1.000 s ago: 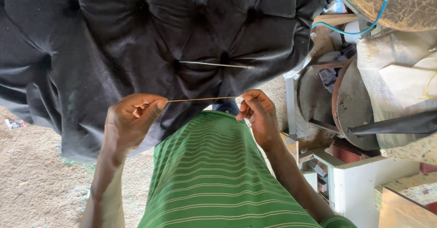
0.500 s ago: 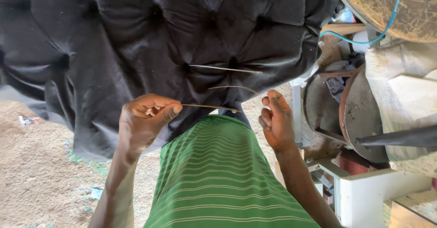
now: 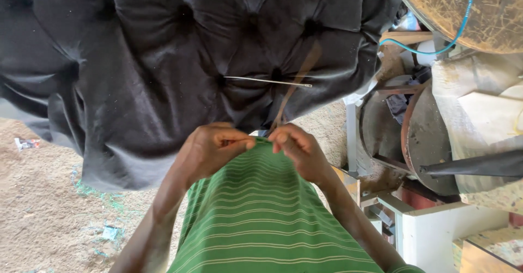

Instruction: The person is performing button tufting on a piece of furniture, pulling fabric into deep folds and securing it with staples and twine.

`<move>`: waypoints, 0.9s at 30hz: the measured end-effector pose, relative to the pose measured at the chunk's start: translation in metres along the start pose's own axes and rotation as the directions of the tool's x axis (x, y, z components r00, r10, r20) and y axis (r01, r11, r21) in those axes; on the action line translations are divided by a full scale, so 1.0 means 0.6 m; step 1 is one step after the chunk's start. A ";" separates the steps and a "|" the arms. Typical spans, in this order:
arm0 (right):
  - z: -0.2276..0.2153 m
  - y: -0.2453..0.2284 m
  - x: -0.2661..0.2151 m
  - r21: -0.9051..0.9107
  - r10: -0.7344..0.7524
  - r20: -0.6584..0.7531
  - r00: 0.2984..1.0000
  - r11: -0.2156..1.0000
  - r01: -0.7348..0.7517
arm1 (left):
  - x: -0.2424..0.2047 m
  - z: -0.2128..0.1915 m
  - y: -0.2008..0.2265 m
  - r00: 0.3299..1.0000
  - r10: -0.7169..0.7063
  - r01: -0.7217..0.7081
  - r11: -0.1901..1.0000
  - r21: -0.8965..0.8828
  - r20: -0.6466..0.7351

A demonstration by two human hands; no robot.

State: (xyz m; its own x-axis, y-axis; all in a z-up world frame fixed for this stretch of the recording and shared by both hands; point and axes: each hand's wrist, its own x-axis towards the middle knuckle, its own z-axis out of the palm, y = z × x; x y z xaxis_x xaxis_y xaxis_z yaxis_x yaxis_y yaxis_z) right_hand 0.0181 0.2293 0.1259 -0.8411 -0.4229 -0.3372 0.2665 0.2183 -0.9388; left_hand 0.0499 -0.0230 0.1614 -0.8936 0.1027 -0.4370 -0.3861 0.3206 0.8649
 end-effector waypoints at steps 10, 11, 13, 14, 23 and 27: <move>-0.009 -0.058 -0.018 -0.289 -0.001 0.321 0.947 0.952 0.099 | -0.005 -0.020 -0.008 0.997 -0.021 -0.009 0.932 -0.363 -0.079; -0.014 -0.052 -0.020 -0.287 -0.003 0.327 0.945 0.953 0.102 | -0.006 -0.024 -0.006 0.996 -0.024 -0.008 0.932 -0.362 -0.084; -0.023 -0.038 -0.024 -0.287 -0.002 0.344 0.939 0.952 0.107 | -0.009 -0.031 -0.003 0.987 -0.143 0.104 0.923 -0.371 -0.077; -0.024 -0.040 -0.025 -0.286 -0.001 0.346 0.938 0.952 0.107 | -0.008 -0.032 0.002 0.986 -0.145 0.106 0.922 -0.372 -0.078; -0.022 -0.031 -0.025 -0.279 -0.059 0.216 0.975 0.953 0.119 | 0.003 -0.029 -0.014 0.971 -0.223 0.230 0.969 -0.086 0.085; -0.014 -0.033 -0.026 -0.269 -0.057 0.319 0.946 0.951 0.149 | 0.007 -0.012 -0.041 0.971 -0.176 0.197 0.972 -0.125 0.162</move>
State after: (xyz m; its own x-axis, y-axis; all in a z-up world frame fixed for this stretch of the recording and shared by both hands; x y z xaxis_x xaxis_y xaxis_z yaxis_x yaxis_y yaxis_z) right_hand 0.0222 0.2390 0.1503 -0.6611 -0.6930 -0.2877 0.0018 0.3819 -0.9242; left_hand 0.0542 -0.0373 0.1401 -0.7629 0.1957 -0.6161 -0.5799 0.2142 0.7861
